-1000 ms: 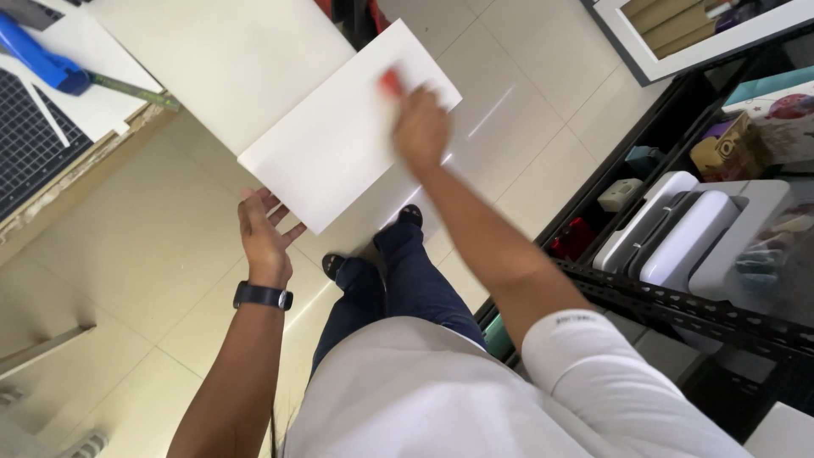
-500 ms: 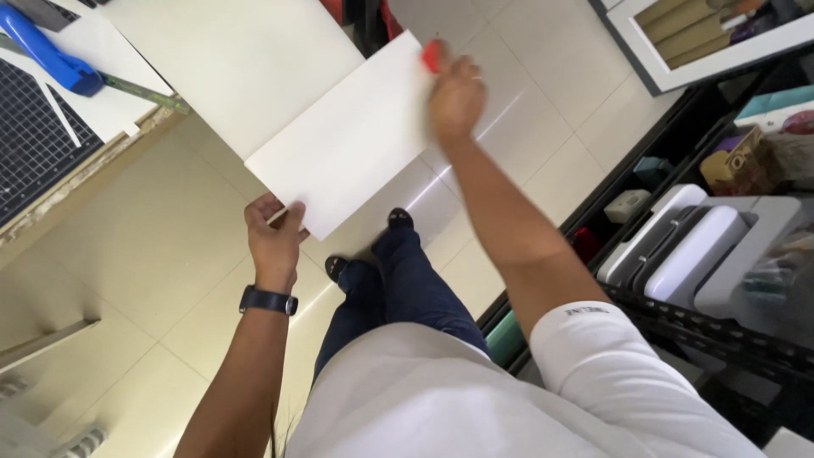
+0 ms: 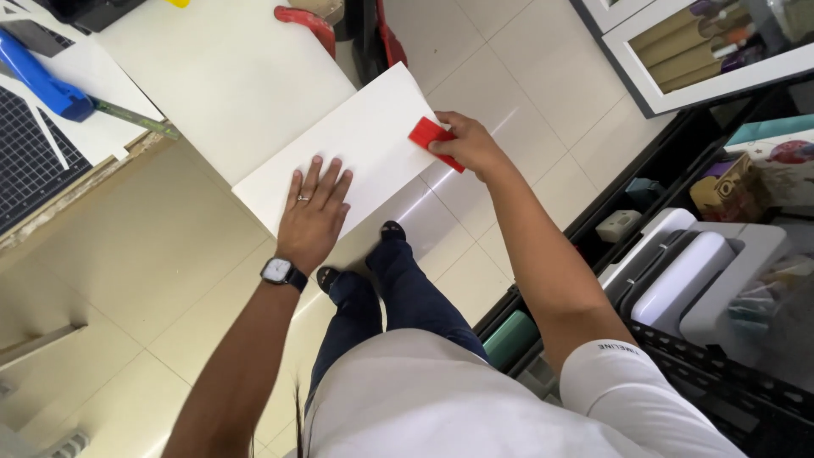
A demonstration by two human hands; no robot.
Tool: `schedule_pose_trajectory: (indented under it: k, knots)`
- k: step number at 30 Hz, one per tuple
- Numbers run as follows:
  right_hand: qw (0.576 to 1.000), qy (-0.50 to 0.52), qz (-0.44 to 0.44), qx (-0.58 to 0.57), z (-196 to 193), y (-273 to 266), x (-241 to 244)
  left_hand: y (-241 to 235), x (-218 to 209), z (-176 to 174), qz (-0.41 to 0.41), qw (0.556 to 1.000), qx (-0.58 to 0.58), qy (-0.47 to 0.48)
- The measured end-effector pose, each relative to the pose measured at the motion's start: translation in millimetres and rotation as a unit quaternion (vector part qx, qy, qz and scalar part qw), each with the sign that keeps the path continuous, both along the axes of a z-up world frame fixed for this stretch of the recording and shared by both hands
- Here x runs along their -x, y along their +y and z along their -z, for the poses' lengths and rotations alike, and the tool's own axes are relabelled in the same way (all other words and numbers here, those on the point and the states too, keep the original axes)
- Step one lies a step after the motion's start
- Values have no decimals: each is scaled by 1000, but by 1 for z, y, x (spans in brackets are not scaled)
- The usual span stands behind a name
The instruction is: Applying a white adhesive film to a drawer front using a roller for primer and a squeegee for smoothing.
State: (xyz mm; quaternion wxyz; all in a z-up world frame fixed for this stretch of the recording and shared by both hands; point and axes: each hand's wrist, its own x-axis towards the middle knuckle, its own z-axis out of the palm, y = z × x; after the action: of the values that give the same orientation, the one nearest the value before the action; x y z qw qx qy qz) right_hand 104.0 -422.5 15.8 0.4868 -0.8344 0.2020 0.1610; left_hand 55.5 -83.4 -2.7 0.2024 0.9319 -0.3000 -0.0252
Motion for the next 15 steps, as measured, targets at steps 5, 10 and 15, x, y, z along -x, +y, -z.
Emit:
schedule_pose_trajectory:
  k: [5,10,15]
  knots:
    - [995,-9,-104,2,19,13,13,37,13,-15,22,999,-13,-33]
    - [986,46,-141,-73,-53,37,21,24,-7,2,46,997,-30,-61]
    - [971,79,-173,-146,-37,5,20,-55,-76,21,125,985,12,-114]
